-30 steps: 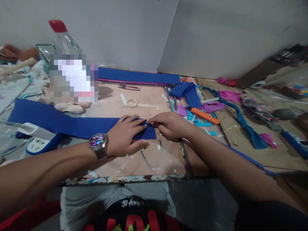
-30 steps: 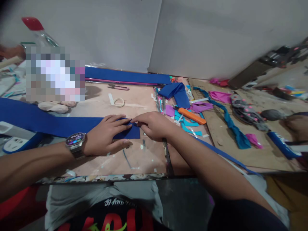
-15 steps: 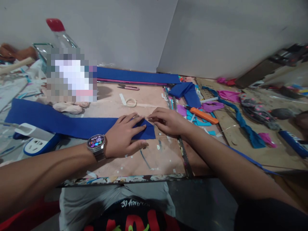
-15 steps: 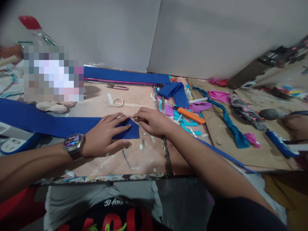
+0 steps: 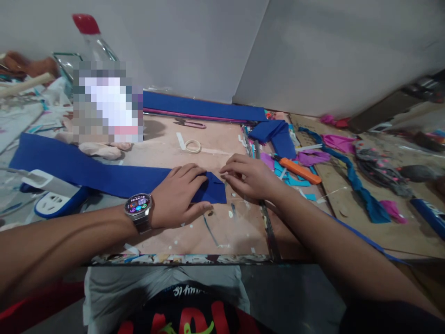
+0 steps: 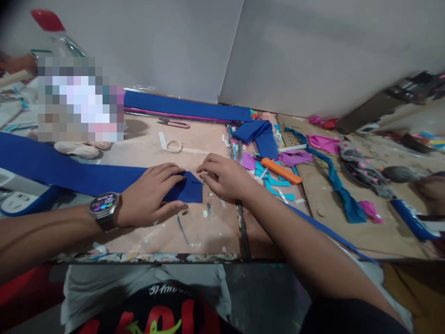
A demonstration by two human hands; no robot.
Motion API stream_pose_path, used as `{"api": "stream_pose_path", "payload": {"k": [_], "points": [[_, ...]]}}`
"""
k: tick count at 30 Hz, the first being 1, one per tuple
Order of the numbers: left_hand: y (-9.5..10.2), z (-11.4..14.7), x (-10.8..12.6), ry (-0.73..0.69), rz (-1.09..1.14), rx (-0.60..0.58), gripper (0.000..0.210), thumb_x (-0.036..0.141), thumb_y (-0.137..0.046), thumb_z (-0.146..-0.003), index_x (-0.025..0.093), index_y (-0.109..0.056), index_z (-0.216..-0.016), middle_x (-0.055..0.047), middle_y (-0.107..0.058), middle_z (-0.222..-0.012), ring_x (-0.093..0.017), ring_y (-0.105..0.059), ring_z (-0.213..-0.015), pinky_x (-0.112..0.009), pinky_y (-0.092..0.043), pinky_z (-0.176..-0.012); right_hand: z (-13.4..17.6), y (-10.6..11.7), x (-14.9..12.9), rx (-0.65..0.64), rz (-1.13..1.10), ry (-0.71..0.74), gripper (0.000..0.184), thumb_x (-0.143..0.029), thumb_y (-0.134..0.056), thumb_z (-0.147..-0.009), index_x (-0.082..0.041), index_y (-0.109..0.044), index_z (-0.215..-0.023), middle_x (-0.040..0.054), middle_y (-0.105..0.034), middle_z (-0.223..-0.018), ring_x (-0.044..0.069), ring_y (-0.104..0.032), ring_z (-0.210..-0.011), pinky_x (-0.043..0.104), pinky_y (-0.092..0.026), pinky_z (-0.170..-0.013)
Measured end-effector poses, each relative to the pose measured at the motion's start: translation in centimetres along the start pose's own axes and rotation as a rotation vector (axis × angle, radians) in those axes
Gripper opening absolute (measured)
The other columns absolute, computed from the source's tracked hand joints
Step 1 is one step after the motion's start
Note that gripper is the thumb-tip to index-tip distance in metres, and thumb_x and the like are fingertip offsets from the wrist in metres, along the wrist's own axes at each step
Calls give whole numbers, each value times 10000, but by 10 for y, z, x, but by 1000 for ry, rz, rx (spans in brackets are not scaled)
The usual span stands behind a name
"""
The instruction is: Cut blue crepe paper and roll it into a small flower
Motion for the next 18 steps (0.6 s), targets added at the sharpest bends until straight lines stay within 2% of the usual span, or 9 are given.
{"api": "stream_pose_path", "payload": {"k": [3, 8, 13, 18], "points": [[0, 1, 0, -10, -29, -16, 635, 621, -505, -1001, 125, -594, -1388, -199, -575, -1482, -372, -489, -1392, -562, -389, -1159, 1, -5, 2, -79, -10, 5, 218, -243, -604, -994, -200, -764, -1137, 96, -708, -1062, 204, -694, -901, 338, -562, -794], [0, 1, 0, -22, -43, -34, 635, 635, -476, -1011, 152, -588, -1407, -183, -586, -1488, -372, -497, -1390, -566, -389, -1139, 4, -11, -1, -130, -3, 61, 267, -259, -585, -1004, -229, -789, -1173, 101, -706, -1120, 208, -701, -945, 361, -582, -836], [1, 1, 1, -22, -42, -42, 651, 633, -474, -1013, 134, -589, -1415, -188, -573, -1507, -377, -485, -1407, -571, -378, -1148, 4, -12, 0, -134, -15, 58, 298, -244, -584, -996, -257, -786, -1216, 96, -702, -1126, 210, -701, -962, 369, -593, -851], [-1, 2, 1, -34, -56, -56, 641, 618, -471, -1016, 180, -563, -1474, -163, -549, -1547, -389, -466, -1426, -595, -373, -1144, 4, -13, 1, -136, -32, 51, 315, -234, -601, -986, -271, -780, -1242, 94, -705, -1122, 210, -700, -954, 371, -596, -856]]}}
Point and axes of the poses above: each hand's wrist, its own z-axis away from the middle knuckle, its own y-axis out of the back of the hand, x = y × z, the point moved 3 cm from there along -z, towards the middle knuckle
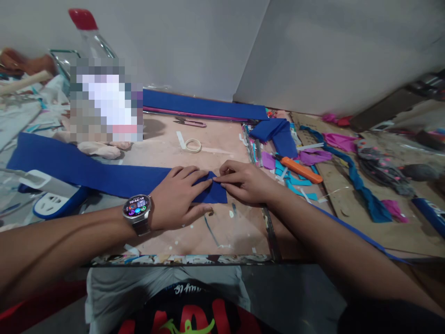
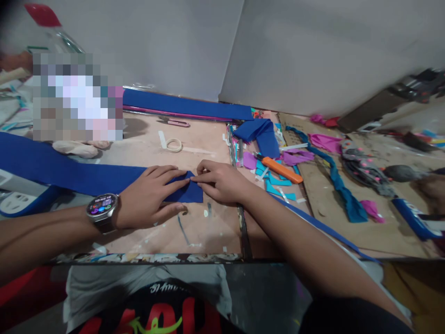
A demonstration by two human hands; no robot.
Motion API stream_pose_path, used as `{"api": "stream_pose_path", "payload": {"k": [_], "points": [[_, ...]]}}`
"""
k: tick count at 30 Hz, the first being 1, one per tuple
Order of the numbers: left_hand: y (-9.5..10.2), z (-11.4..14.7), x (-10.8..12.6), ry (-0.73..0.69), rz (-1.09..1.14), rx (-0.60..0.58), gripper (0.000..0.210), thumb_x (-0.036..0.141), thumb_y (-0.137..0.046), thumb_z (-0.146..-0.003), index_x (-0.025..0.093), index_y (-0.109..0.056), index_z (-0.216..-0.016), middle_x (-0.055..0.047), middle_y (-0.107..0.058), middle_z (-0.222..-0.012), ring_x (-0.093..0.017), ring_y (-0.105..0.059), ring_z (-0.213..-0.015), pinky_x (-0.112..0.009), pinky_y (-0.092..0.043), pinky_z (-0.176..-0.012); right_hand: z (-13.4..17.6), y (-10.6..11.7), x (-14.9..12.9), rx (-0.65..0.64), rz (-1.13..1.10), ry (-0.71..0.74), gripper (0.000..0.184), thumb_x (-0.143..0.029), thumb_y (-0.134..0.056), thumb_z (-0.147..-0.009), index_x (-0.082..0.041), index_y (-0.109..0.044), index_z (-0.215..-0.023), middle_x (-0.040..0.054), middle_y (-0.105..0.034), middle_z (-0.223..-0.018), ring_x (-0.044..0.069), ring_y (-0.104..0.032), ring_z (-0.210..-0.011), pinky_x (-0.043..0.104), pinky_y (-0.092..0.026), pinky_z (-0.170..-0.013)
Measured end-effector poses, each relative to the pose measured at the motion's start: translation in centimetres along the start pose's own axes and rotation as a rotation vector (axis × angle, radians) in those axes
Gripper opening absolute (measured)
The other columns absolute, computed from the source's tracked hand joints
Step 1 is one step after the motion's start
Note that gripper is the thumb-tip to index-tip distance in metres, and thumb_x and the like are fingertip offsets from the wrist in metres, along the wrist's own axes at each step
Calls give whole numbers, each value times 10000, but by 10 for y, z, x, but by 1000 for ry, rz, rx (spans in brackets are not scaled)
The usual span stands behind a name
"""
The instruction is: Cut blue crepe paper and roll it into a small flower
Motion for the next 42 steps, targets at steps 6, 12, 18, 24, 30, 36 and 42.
{"api": "stream_pose_path", "payload": {"k": [6, 12, 18, 24, 30, 36, 42], "points": [[1, 0, 1, -1, -17, -13, 658, 636, -447, -1020, 168, -578, -1463, -163, -550, -1552, -385, -474, -1427, -583, -378, -1144, 0, -1, 0, -4, 3, 15, 318, -232, -585, -995, -255, -776, -1249, 98, -712, -1123, 209, -702, -962, 370, -595, -862], [1, 0, 1, -2, -25, -13, 653, 635, -446, -1021, 182, -573, -1473, -157, -547, -1558, -387, -464, -1435, -590, -365, -1151, -1, -2, 0, 7, 6, 21, 324, -223, -593, -987, -271, -776, -1250, 93, -715, -1116, 207, -703, -959, 363, -596, -854], [2, 1, 4, -33, -43, 6, 605, 604, -458, -1024, 191, -589, -1446, -165, -552, -1543, -391, -467, -1425, -598, -373, -1133, -1, -2, 0, 15, 3, 20, 314, -237, -597, -990, -281, -778, -1243, 87, -713, -1108, 203, -700, -949, 364, -599, -855], [3, 1, 5, -37, -36, -36, 600, 619, -438, -1027, 222, -603, -1445, -158, -544, -1549, -393, -482, -1415, -605, -381, -1129, 0, -3, 1, 15, -13, 12, 305, -253, -591, -1001, -264, -780, -1241, 93, -710, -1109, 205, -697, -947, 364, -594, -844], [3, 1, 5, -50, -51, -62, 634, 659, -429, -1016, 235, -600, -1457, -162, -530, -1559, -402, -482, -1408, -616, -385, -1124, 0, -4, 2, 17, -22, -5, 309, -250, -592, -1001, -272, -778, -1247, 93, -711, -1127, 210, -700, -957, 367, -588, -833], [2, 2, 5, -54, -71, -48, 645, 669, -419, -1015, 235, -595, -1459, -164, -530, -1561, -404, -493, -1396, -614, -383, -1116, -1, -4, 1, 8, -19, -19, 304, -247, -593, -1001, -264, -783, -1239, 94, -710, -1118, 211, -700, -966, 371, -585, -851], [1, 2, 4, -43, -50, -16, 663, 653, -428, -1019, 173, -570, -1454, -162, -551, -1547, -386, -490, -1405, -578, -379, -1125, -1, -4, 3, 27, -36, 2, 311, -228, -614, -986, -275, -780, -1245, 87, -708, -1087, 200, -695, -936, 349, -582, -823]]}}
Point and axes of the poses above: each hand's wrist, its own z-axis away from the middle knuckle, its own y-axis out of the back of the hand, x = y × z, the point moved 3 cm from there along -z, towards the middle knuckle
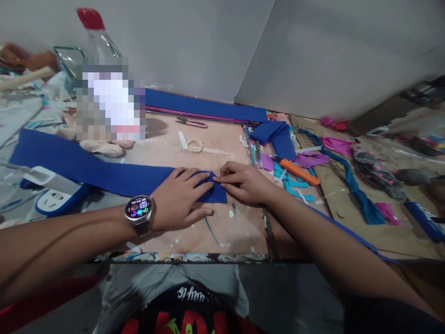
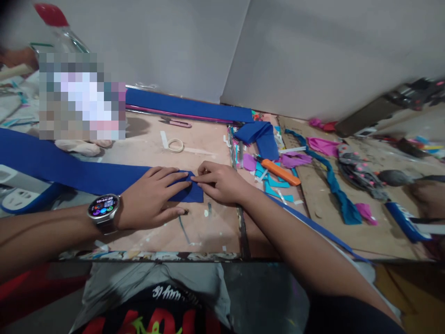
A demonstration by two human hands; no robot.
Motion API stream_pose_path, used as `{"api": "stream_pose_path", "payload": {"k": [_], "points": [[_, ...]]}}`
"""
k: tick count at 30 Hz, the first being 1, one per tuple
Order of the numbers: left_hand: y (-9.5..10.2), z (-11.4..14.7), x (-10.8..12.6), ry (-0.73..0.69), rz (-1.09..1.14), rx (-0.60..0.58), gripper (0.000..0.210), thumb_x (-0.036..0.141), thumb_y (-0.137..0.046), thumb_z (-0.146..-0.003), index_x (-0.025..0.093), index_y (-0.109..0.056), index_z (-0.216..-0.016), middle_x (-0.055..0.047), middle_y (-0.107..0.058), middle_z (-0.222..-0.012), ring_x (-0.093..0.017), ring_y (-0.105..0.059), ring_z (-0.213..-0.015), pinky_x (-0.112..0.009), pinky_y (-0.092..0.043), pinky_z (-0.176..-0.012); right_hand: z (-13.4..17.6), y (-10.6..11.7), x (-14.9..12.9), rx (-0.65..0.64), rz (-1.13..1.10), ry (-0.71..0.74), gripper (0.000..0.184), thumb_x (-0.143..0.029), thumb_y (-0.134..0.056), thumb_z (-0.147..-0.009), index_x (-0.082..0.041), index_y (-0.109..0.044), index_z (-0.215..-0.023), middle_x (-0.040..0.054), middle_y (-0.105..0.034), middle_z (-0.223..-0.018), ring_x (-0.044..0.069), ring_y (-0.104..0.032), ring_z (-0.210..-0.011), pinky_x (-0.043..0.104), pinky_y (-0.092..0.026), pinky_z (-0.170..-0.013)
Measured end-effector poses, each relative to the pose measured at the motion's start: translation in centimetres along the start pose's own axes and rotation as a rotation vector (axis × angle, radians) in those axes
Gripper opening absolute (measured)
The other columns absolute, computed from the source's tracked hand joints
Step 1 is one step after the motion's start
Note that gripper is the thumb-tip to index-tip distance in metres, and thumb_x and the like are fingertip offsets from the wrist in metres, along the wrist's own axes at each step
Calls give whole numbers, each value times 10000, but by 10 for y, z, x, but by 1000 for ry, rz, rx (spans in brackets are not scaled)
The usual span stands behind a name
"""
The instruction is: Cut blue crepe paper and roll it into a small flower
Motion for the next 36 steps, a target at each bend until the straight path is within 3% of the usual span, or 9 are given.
{"api": "stream_pose_path", "payload": {"k": [7, 13, 20, 28, 36], "points": [[0, -3, 0, 19, 14, -5, 668, 658, -442, -1012, 166, -569, -1446, -148, -557, -1549, -383, -485, -1408, -583, -378, -1131, -1, 1, -1, -15, -21, -10, 315, -219, -614, -980, -270, -773, -1248, 88, -695, -1101, 209, -685, -960, 381, -584, -854], [1, -5, -2, 25, 34, -2, 631, 665, -479, -994, 198, -601, -1401, -132, -527, -1581, -395, -446, -1451, -599, -365, -1149, -4, 7, -3, 96, -76, 3, 379, -136, -543, -980, -243, -745, -1282, 89, -688, -1077, 202, -681, -977, 382, -582, -875], [-1, -9, -5, 30, 56, -48, 624, 653, -494, -993, 196, -580, -1408, -119, -520, -1599, -401, -430, -1475, -631, -328, -1168, -1, 4, 4, 46, -22, 20, 460, -40, -519, -865, -212, -795, -1189, 93, -693, -1079, 214, -690, -964, 373, -575, -841], [-2, -10, -5, 22, 51, -53, 634, 691, -474, -983, 225, -573, -1402, -115, -479, -1628, -400, -438, -1467, -629, -321, -1172, 0, 6, 8, 8, -18, -32, 392, -62, -541, -846, -215, -841, -1045, 76, -693, -1008, 192, -682, -900, 343, -557, -827], [-2, -11, -4, 6, 43, -51, 618, 701, -488, -967, 216, -603, -1332, -122, -482, -1618, -405, -442, -1445, -630, -345, -1145, -2, 17, 3, -27, -71, -18, 282, -60, -551, -819, -183, -799, -768, 49, -676, -886, 156, -660, -778, 287, -518, -731]]}}
Point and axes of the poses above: each hand's wrist, its own z-axis away from the middle knuckle, its own y-axis out of the back of the hand, x = y × z, the point moved 3 cm from there along -z, towards the middle knuckle
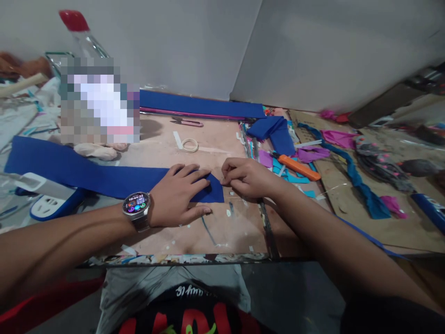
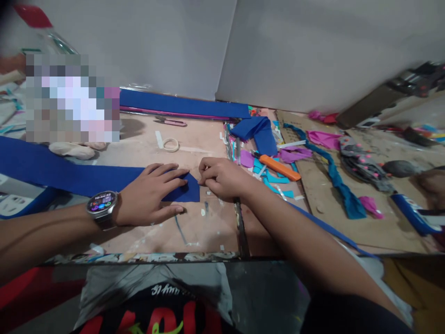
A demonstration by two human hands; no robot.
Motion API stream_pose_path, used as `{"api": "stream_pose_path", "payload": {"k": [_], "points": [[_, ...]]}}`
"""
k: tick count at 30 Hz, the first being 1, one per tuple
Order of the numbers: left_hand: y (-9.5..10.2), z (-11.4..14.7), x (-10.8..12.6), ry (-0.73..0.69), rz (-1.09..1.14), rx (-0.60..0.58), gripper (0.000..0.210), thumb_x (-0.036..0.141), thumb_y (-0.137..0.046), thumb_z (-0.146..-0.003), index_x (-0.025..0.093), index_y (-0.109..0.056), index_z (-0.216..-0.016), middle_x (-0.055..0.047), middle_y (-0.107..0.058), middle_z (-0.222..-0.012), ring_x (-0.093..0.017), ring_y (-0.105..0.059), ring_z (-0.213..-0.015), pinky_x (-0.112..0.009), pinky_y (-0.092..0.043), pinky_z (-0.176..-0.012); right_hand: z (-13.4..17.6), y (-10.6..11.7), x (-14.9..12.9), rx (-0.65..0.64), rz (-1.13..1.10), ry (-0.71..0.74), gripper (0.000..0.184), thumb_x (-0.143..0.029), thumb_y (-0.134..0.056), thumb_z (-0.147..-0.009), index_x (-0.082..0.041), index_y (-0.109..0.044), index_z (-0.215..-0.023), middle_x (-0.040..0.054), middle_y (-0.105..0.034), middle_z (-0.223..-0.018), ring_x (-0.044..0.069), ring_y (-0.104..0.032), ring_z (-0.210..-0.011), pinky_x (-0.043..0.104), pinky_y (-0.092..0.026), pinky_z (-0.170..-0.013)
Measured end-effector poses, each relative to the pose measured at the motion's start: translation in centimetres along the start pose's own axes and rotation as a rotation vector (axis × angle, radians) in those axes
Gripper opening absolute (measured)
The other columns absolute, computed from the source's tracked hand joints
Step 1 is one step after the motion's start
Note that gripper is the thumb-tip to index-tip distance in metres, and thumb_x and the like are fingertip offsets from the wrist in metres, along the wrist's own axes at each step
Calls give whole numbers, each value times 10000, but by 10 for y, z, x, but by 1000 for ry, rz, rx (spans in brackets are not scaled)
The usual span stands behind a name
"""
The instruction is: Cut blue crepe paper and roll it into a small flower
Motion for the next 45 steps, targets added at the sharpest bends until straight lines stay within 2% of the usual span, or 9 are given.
{"api": "stream_pose_path", "payload": {"k": [3, 7, 10, 14, 23, 31, 35, 39, 45], "points": [[0, 0, 0, 4, 3, -2, 613, 697, -495, -966, 222, -605, -1337, -115, -479, -1623, -405, -439, -1450, -634, -341, -1151, -1, 2, 1, 5, -16, 20, 278, -36, -539, -786, -179, -773, -739, 51, -672, -897, 156, -663, -787, 286, -522, -751], [0, 1, -1, 8, 9, -3, 626, 682, -498, -971, 212, -591, -1374, -126, -485, -1618, -408, -428, -1466, -646, -324, -1165, -1, 2, 7, 32, -3, -17, 310, -89, -608, -838, -191, -788, -1069, 76, -698, -1024, 181, -685, -875, 302, -545, -809], [0, 1, -1, 10, 17, 0, 630, 676, -487, -979, 211, -586, -1393, -130, -499, -1608, -410, -425, -1471, -651, -314, -1175, -1, -1, 9, 15, -6, -31, 292, -163, -635, -906, -202, -766, -1164, 85, -709, -1050, 188, -695, -895, 312, -553, -820], [-1, 2, -1, 7, 21, 6, 622, 672, -484, -982, 211, -598, -1384, -126, -499, -1611, -404, -425, -1472, -646, -321, -1173, -1, -4, 9, 28, -14, -42, 242, -238, -653, -955, -219, -765, -1169, 83, -719, -1027, 196, -703, -914, 334, -561, -842], [0, 2, -1, 19, 23, 3, 616, 646, -508, -983, 205, -586, -1406, -141, -491, -1612, -409, -414, -1485, -638, -323, -1182, -3, -4, 6, 30, -69, -32, 201, -292, -677, -967, -209, -769, -1125, 87, -766, -1018, 201, -727, -919, 332, -562, -840], [1, 4, 0, 26, -6, 28, 625, 651, -492, -993, 201, -590, -1415, -150, -477, -1615, -398, -406, -1484, -612, -336, -1191, -3, -5, 1, 22, -116, -48, 227, -264, -659, -970, -216, -761, -1167, 75, -782, -1035, 197, -731, -938, 345, -575, -855], [1, 4, 0, 28, -1, 33, 619, 655, -492, -991, 204, -603, -1400, -147, -480, -1611, -393, -410, -1480, -611, -342, -1190, -3, -6, -2, 42, -155, 1, 266, -179, -605, -979, -243, -765, -1182, 68, -780, -1084, 191, -730, -1009, 357, -574, -912], [0, 4, -1, 35, 10, 32, 620, 659, -499, -987, 212, -598, -1406, -146, -475, -1615, -402, -405, -1486, -620, -336, -1193, -2, -8, -4, 44, -168, 26, 355, -95, -561, -944, -263, -780, -1168, 57, -769, -1075, 182, -728, -999, 353, -584, -899], [0, 5, -2, 26, 3, 38, 613, 657, -496, -989, 225, -588, -1414, -147, -472, -1613, -401, -403, -1483, -626, -342, -1186, -1, -8, -7, 48, -93, 23, 337, -114, -570, -925, -260, -790, -1134, 72, -741, -1096, 206, -720, -996, 381, -590, -890]]}}
Point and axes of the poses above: each hand's wrist, its own z-axis away from the middle knuckle, its own y-axis out of the back of the hand, x = y × z, the point moved 3 cm from there along -z, towards the middle knuckle
